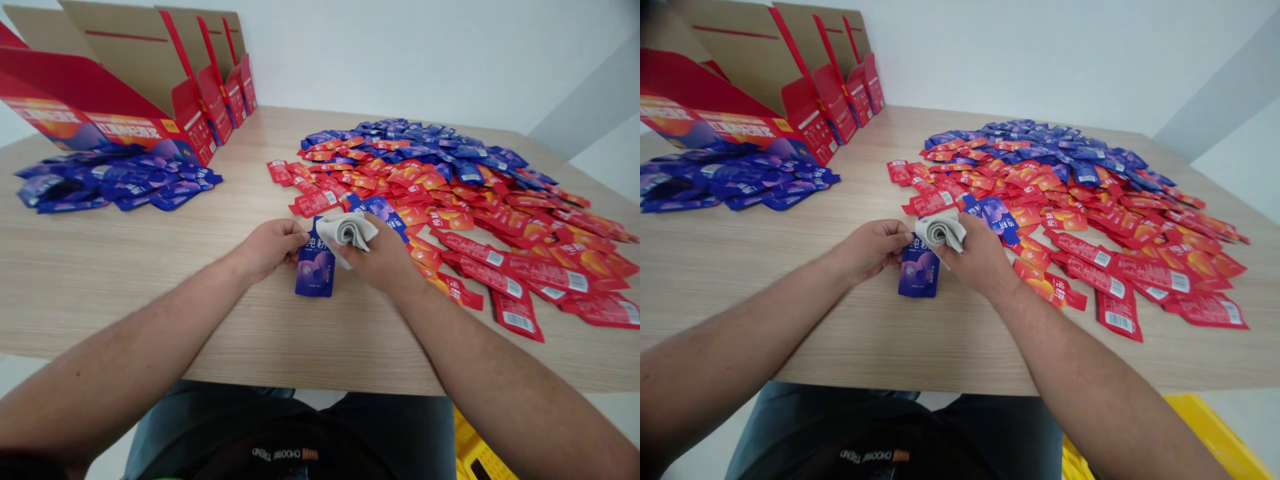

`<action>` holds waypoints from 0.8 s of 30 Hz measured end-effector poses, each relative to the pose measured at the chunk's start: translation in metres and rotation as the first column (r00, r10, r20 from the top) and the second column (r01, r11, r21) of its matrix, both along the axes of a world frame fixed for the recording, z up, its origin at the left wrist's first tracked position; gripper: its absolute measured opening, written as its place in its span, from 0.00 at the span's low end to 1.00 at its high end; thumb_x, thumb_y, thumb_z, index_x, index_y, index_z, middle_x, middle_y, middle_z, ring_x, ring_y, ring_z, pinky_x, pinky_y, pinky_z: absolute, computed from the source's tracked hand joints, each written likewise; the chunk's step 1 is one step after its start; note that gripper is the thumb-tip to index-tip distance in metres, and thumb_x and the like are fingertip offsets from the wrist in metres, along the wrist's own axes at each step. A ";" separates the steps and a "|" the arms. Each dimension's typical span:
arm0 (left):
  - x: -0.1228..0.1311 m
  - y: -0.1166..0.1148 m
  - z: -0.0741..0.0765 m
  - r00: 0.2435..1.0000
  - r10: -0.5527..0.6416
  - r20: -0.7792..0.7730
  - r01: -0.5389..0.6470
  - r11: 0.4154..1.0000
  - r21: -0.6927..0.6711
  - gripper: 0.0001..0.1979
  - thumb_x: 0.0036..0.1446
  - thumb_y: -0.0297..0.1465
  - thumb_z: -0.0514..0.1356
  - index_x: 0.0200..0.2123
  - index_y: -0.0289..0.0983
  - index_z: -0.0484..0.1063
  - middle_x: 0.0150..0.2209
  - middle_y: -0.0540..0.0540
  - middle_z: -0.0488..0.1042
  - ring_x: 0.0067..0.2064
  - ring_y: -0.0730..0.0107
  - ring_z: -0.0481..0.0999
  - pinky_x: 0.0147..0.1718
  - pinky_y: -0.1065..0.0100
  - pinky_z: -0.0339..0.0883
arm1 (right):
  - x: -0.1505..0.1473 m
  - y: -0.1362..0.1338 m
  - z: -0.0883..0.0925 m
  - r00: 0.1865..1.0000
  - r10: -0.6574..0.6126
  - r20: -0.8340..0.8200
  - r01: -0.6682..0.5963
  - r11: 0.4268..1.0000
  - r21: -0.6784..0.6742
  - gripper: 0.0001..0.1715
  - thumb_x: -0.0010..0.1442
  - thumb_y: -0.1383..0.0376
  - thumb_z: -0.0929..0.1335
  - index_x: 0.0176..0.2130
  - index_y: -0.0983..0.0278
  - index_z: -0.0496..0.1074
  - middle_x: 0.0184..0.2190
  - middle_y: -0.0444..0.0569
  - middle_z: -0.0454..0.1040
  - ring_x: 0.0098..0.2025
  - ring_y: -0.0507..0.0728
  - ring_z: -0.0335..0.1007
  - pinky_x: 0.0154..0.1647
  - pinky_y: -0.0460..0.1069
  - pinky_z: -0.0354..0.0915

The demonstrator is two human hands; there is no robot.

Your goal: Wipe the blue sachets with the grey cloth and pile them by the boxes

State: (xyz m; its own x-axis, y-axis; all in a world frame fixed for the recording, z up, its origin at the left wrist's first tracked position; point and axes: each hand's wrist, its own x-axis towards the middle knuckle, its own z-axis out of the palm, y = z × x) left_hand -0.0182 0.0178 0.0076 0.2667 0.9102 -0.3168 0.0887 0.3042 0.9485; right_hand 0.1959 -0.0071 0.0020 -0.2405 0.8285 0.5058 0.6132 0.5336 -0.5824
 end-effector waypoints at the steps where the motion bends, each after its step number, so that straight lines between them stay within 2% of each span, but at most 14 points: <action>1: 0.000 -0.001 -0.001 1.000 -0.009 0.023 0.009 1.000 0.002 0.11 0.61 0.24 0.61 0.25 0.36 0.68 0.18 0.51 0.68 0.19 0.76 0.67 0.20 0.73 0.62 | 0.000 -0.001 -0.001 1.000 -0.012 0.023 0.011 1.000 0.013 0.13 0.62 0.56 0.70 0.44 0.60 0.77 0.41 0.51 0.81 0.44 0.62 0.77 0.45 0.56 0.70; 6: -0.001 -0.004 -0.005 0.994 -0.073 0.075 0.076 0.997 -0.031 0.08 0.61 0.27 0.62 0.29 0.36 0.70 0.24 0.49 0.73 0.23 0.73 0.73 0.25 0.70 0.69 | 0.001 -0.004 -0.004 0.992 -0.079 0.094 0.076 0.997 0.035 0.12 0.61 0.57 0.72 0.44 0.60 0.75 0.40 0.50 0.80 0.43 0.61 0.76 0.42 0.54 0.69; 10: 0.004 -0.009 -0.004 0.992 -0.073 0.099 0.082 0.992 -0.091 0.07 0.62 0.26 0.60 0.30 0.37 0.69 0.25 0.50 0.74 0.24 0.71 0.74 0.25 0.69 0.70 | 0.002 -0.003 -0.004 0.980 -0.127 0.153 0.122 0.992 0.042 0.10 0.61 0.57 0.72 0.40 0.59 0.74 0.36 0.49 0.78 0.40 0.61 0.74 0.38 0.53 0.67; 13: 0.009 -0.012 -0.005 0.987 -0.065 0.144 0.085 0.987 -0.137 0.06 0.62 0.26 0.60 0.31 0.38 0.69 0.25 0.50 0.74 0.24 0.70 0.74 0.25 0.67 0.71 | 0.000 -0.004 -0.005 0.974 -0.120 0.193 0.108 0.992 0.070 0.07 0.60 0.61 0.71 0.38 0.59 0.72 0.35 0.49 0.77 0.40 0.61 0.74 0.38 0.53 0.67; 15: 0.011 -0.014 -0.005 0.984 -0.042 0.171 0.070 0.985 -0.160 0.06 0.61 0.25 0.61 0.31 0.38 0.69 0.25 0.51 0.74 0.24 0.71 0.74 0.24 0.68 0.71 | -0.002 -0.008 -0.005 0.980 -0.060 0.189 0.046 0.996 0.081 0.06 0.59 0.64 0.71 0.39 0.59 0.71 0.36 0.50 0.77 0.41 0.61 0.74 0.39 0.53 0.68; 19: 0.014 -0.016 -0.002 0.981 0.056 0.184 -0.022 0.983 -0.181 0.09 0.61 0.22 0.60 0.29 0.38 0.67 0.22 0.53 0.69 0.21 0.77 0.68 0.21 0.73 0.64 | -0.004 -0.015 0.001 0.952 0.237 0.196 -0.243 0.970 0.007 0.11 0.57 0.65 0.71 0.43 0.58 0.73 0.39 0.49 0.78 0.42 0.60 0.74 0.42 0.53 0.70; 20: 0.014 -0.017 -0.002 0.981 0.063 0.185 -0.028 0.983 -0.183 0.10 0.61 0.22 0.59 0.28 0.37 0.67 0.21 0.53 0.68 0.21 0.77 0.67 0.21 0.74 0.63 | -0.004 -0.015 0.002 0.941 0.270 0.202 -0.273 0.962 -0.010 0.12 0.57 0.66 0.71 0.44 0.58 0.73 0.41 0.49 0.78 0.43 0.60 0.74 0.43 0.54 0.71; 21: 0.014 -0.017 -0.001 0.981 0.054 0.186 -0.019 0.983 -0.184 0.09 0.61 0.23 0.59 0.28 0.38 0.67 0.21 0.53 0.69 0.21 0.77 0.68 0.21 0.73 0.63 | -0.002 -0.014 0.002 0.944 0.255 0.211 -0.258 0.966 -0.013 0.13 0.57 0.65 0.72 0.44 0.58 0.73 0.41 0.49 0.79 0.44 0.60 0.74 0.43 0.54 0.70; 24: 0.012 -0.016 -0.003 0.982 -0.021 0.188 0.054 0.984 -0.171 0.08 0.60 0.23 0.60 0.29 0.38 0.67 0.23 0.52 0.71 0.23 0.72 0.71 0.22 0.70 0.67 | 0.001 -0.008 0.000 0.974 0.027 0.225 -0.036 0.999 0.034 0.09 0.60 0.64 0.71 0.42 0.59 0.74 0.39 0.51 0.78 0.44 0.61 0.73 0.44 0.55 0.69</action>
